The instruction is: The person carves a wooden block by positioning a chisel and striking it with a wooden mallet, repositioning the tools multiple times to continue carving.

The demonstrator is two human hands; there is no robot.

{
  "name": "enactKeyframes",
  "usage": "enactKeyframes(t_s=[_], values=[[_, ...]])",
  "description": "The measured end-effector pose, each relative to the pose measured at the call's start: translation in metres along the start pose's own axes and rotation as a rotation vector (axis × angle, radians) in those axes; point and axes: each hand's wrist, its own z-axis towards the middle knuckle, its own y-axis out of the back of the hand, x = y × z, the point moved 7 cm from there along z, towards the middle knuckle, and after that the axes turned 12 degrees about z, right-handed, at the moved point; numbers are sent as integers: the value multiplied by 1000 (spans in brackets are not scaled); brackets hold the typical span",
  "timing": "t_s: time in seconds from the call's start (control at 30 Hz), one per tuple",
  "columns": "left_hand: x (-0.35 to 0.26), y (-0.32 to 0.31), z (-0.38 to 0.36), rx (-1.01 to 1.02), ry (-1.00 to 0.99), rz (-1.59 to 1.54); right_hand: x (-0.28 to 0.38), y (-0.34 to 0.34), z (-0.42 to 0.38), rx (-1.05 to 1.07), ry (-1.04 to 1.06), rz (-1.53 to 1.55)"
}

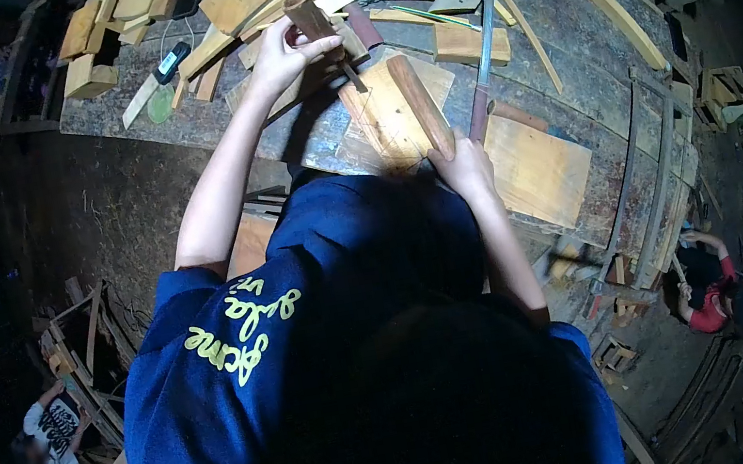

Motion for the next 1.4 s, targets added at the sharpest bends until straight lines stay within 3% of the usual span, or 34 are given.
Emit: enactKeyframes(t_s=[0.4, 0.57, 0.6, 0.7, 0.77, 1.03, 1.4], values=[[-15, -6, -2, -44, -178, 223, 2, -1, -11, -3, 15, 12], [-20, -10, -17, 54, 8, 221, 1, -1, -11, 4, 1, -10], [-23, -12, -20, 36, -90, 127, 0, -2, -11, 1, -2, -15], [-19, -15, -33, 25, -144, 129, -4, -5, -8, -2, 14, -18], [1, -19, -39, 70, -60, 175, -5, -6, -8, -1, 3, -23], [-44, -29, -99, 61, -390, 232, -14, -12, -5, 15, 13, -16], [-34, -55, -142, 43, -462, 296, -15, -12, -4, -3, 48, -17]])
